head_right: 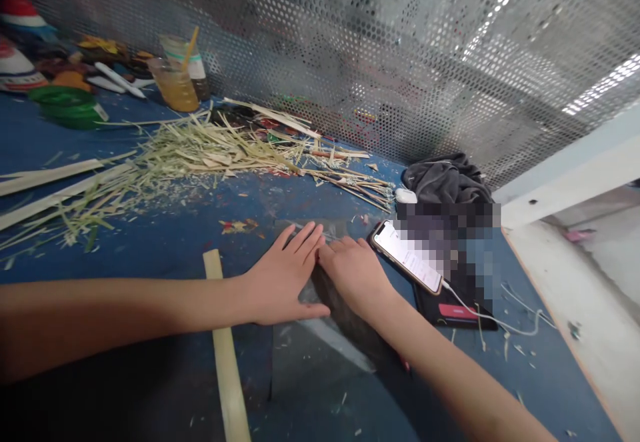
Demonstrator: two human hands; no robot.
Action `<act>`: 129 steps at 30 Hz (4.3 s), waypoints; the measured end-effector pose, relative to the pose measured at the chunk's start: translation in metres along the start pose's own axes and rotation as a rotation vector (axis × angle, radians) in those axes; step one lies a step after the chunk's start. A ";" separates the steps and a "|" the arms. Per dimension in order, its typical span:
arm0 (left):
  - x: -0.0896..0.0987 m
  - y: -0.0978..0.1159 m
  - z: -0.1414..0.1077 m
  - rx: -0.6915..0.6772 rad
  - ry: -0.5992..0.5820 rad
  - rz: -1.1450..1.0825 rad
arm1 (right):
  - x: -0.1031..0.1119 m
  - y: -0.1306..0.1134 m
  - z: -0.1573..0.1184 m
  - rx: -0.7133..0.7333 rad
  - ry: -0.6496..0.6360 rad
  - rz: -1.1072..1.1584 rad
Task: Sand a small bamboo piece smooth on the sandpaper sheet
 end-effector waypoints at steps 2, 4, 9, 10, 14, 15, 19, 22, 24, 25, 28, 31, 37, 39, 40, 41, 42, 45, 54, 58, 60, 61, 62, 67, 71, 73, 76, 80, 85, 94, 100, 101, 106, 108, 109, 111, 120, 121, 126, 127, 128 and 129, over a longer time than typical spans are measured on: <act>0.001 0.000 0.000 0.004 -0.008 0.003 | -0.005 0.002 -0.009 -0.039 0.140 0.040; 0.001 0.000 0.000 0.003 -0.011 0.000 | -0.012 0.003 -0.024 -0.051 0.269 0.095; 0.001 -0.001 0.000 -0.016 -0.018 -0.002 | -0.021 -0.005 -0.064 -0.044 0.504 0.194; 0.002 -0.001 0.000 -0.017 -0.017 0.000 | -0.022 -0.008 -0.069 -0.042 0.517 0.207; 0.002 -0.002 0.001 -0.014 -0.030 0.003 | -0.020 -0.011 -0.072 -0.118 0.517 0.239; 0.002 -0.002 0.001 -0.014 -0.033 0.002 | -0.020 -0.009 -0.070 -0.151 0.502 0.246; 0.001 -0.003 0.001 -0.022 -0.021 -0.003 | -0.016 -0.004 -0.062 -0.202 0.356 0.288; 0.000 -0.003 0.000 -0.025 -0.004 -0.008 | -0.012 -0.009 -0.065 -0.236 0.218 0.243; 0.000 -0.002 0.000 -0.026 0.002 -0.010 | -0.011 -0.015 -0.070 -0.265 0.129 0.221; -0.001 -0.002 -0.001 -0.028 0.007 -0.010 | -0.011 -0.017 -0.072 -0.274 0.098 0.212; -0.001 -0.001 -0.001 -0.025 0.025 -0.009 | -0.010 -0.017 -0.066 -0.252 0.084 0.153; -0.001 0.000 -0.001 -0.025 0.030 -0.006 | -0.008 -0.004 -0.042 -0.205 0.107 0.069; 0.000 0.000 0.000 0.010 -0.013 0.007 | -0.008 0.016 -0.005 -0.222 0.104 -0.026; 0.000 -0.001 0.000 0.035 -0.028 0.012 | -0.008 0.009 -0.013 -0.214 0.082 -0.039; 0.000 -0.001 0.001 0.047 -0.032 0.013 | -0.009 0.002 -0.020 -0.201 0.066 -0.038; 0.000 -0.002 0.001 0.056 -0.033 0.012 | -0.009 -0.005 -0.029 -0.186 0.043 -0.035; 0.000 -0.002 0.001 0.059 -0.033 0.010 | -0.010 -0.013 -0.039 -0.172 0.014 -0.033; -0.001 -0.002 0.001 0.047 -0.028 0.000 | -0.013 -0.030 -0.065 -0.158 -0.071 -0.034; -0.001 -0.001 0.002 0.043 -0.035 -0.005 | -0.010 0.010 -0.009 -0.239 0.032 -0.136; -0.001 -0.001 0.001 0.043 -0.022 -0.001 | -0.006 0.019 0.011 -0.254 0.041 -0.151; -0.001 -0.002 0.001 0.053 -0.027 0.001 | -0.004 0.011 0.006 -0.255 0.025 -0.156; -0.001 -0.002 0.001 0.058 -0.028 0.002 | -0.003 0.004 -0.001 -0.254 0.012 -0.158; 0.000 -0.002 0.002 0.060 -0.030 0.003 | -0.002 -0.004 -0.008 -0.250 -0.002 -0.158; 0.001 -0.003 0.002 0.055 -0.046 0.010 | -0.003 -0.036 -0.049 -0.262 -0.096 -0.138; 0.001 -0.003 0.003 0.047 -0.032 0.010 | -0.003 -0.024 -0.049 -0.351 -0.018 -0.051; 0.001 -0.002 0.003 0.041 -0.021 0.008 | -0.003 -0.009 -0.035 -0.388 0.023 -0.016; 0.001 -0.001 0.004 0.041 -0.014 0.013 | -0.004 0.013 -0.005 -0.400 0.041 -0.012; 0.001 -0.001 0.004 0.041 -0.017 0.014 | -0.003 0.026 0.024 -0.419 0.070 -0.034; 0.002 -0.002 0.003 0.042 0.000 0.020 | 0.001 0.008 0.006 -0.391 0.033 -0.029; 0.002 -0.001 0.001 0.039 -0.037 0.031 | -0.005 -0.028 -0.069 -0.381 -0.022 0.036; 0.003 0.001 0.001 0.046 -0.050 0.037 | -0.003 0.013 0.004 -0.432 0.004 0.008; 0.003 0.001 0.001 0.048 -0.054 0.041 | -0.002 0.020 0.018 -0.437 0.015 0.002; 0.004 -0.001 0.001 0.068 -0.050 0.053 | 0.001 0.032 0.036 -0.457 0.029 -0.002; 0.004 -0.002 0.000 0.083 -0.046 0.044 | 0.001 0.021 0.018 -0.448 0.009 0.008; 0.004 -0.003 -0.001 0.089 -0.045 0.040 | 0.001 0.012 0.005 -0.444 -0.006 0.014; 0.004 -0.004 -0.002 0.092 -0.043 0.039 | -0.001 -0.008 -0.027 -0.436 -0.041 0.030; 0.001 -0.002 0.000 0.074 0.006 0.020 | -0.005 -0.020 -0.058 -0.459 -0.097 0.076; 0.001 -0.002 0.000 0.073 0.007 0.019 | -0.004 -0.010 -0.042 -0.466 -0.090 0.064; 0.002 -0.001 0.000 0.082 -0.015 0.038 | 0.003 0.043 0.039 -0.504 -0.011 0.004; 0.002 -0.001 0.000 0.085 -0.019 0.043 | 0.004 0.049 0.048 -0.508 0.000 -0.003; 0.003 -0.001 -0.001 0.087 -0.021 0.046 | 0.004 0.052 0.053 -0.511 0.009 -0.008; 0.004 -0.001 -0.001 0.092 -0.022 0.048 | 0.004 0.051 0.054 -0.511 0.017 -0.012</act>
Point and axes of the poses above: each hand's wrist, its own z-axis towards the middle knuckle, its own x-axis out of the back of the hand, y = z × x, the point moved 5 cm from there along z, towards the middle knuckle, and after that the axes turned 13 degrees about x, right-handed, at the moved point
